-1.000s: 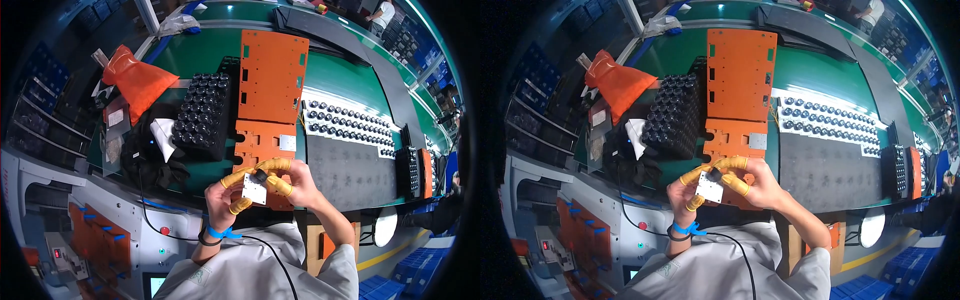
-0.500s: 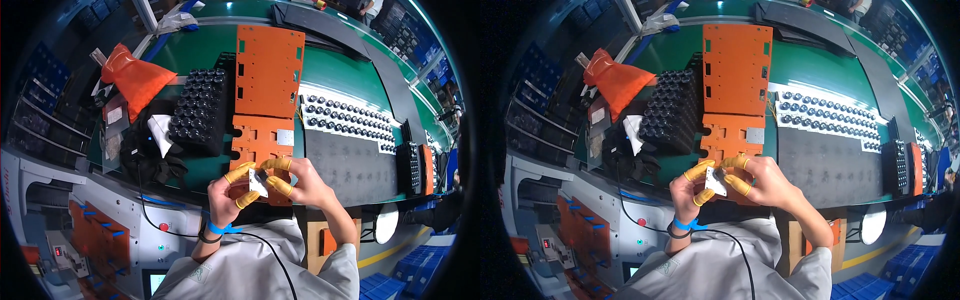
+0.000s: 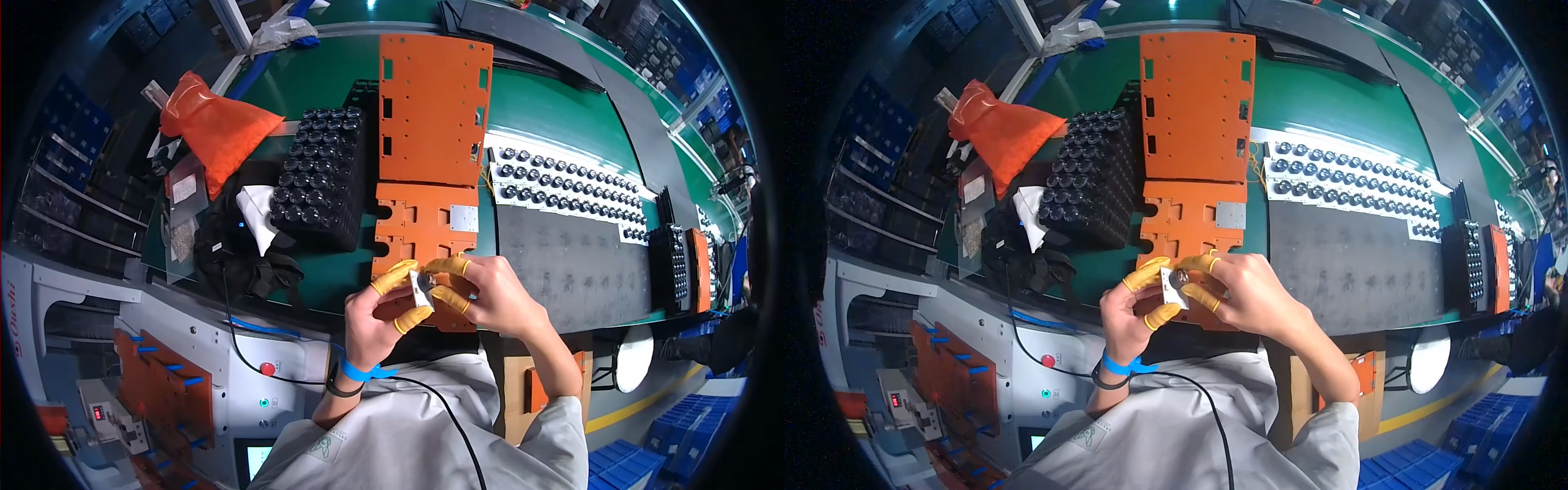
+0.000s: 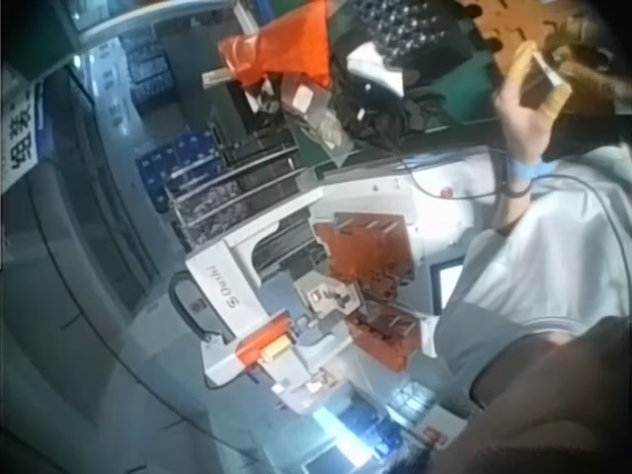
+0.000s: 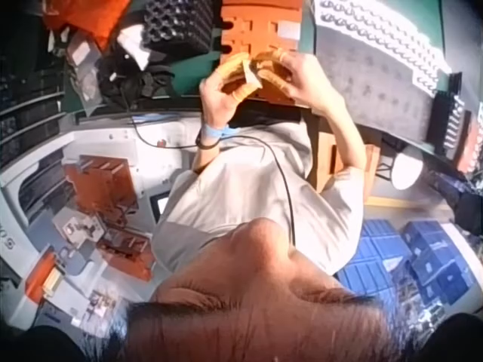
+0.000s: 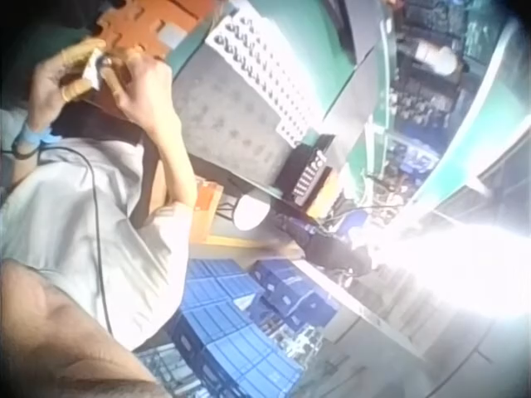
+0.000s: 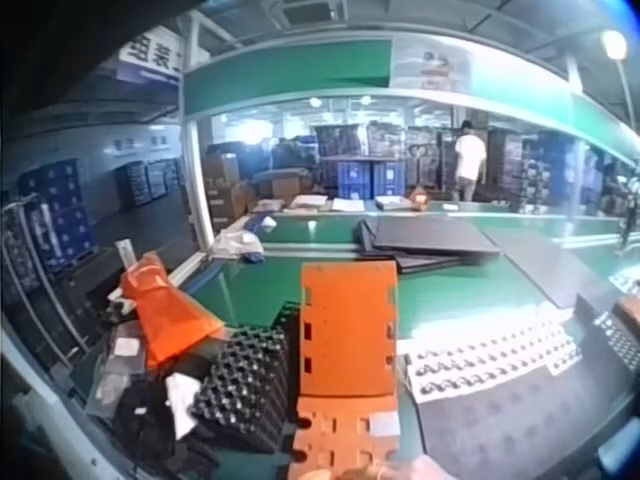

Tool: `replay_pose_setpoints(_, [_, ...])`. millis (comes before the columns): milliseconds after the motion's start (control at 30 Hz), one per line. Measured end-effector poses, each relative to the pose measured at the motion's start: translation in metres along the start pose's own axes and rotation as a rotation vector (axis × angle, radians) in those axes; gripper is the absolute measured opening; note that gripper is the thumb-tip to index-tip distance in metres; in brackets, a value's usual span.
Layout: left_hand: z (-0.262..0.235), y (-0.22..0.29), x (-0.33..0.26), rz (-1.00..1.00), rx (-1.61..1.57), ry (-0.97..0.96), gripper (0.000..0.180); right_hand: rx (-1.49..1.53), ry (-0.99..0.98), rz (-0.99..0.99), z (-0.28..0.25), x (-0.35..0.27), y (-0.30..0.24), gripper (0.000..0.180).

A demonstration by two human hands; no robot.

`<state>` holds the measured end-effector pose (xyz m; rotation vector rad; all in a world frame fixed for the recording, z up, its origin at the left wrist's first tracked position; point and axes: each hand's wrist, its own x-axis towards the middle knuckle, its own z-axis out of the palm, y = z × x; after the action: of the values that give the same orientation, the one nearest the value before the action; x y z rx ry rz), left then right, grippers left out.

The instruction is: Assemble small electronic or metal components into an orange fixture tray and use a pneumatic press machine.

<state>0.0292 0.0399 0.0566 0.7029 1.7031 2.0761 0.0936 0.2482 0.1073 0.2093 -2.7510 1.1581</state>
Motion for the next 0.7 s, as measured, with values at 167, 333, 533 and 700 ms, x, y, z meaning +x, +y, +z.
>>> replay_pose_setpoints(167, [-0.003, -0.004, 0.003, -0.035, -0.060, -0.029, 0.062, -0.047, 0.004, -0.014, 0.000, -0.002, 0.002, 0.033])
replay_pose_setpoints(333, [-0.005, -0.005, 0.006, -0.048, -0.162, -0.104, 0.063, 0.186, 0.063, 0.037, 0.001, -0.001, -0.002, 0.035])
replay_pose_setpoints(533, [-0.006, -0.009, 0.009, -0.146, -0.490, -0.153, 0.068, 0.184, 0.232, -0.345, 0.007, 0.000, 0.016, 0.040])
replay_pose_setpoints(700, [-0.005, -0.024, -0.001, -0.434, -0.876, -0.219, 0.085, 0.080, 0.299, -0.409, 0.003, 0.001, -0.005, 0.049])
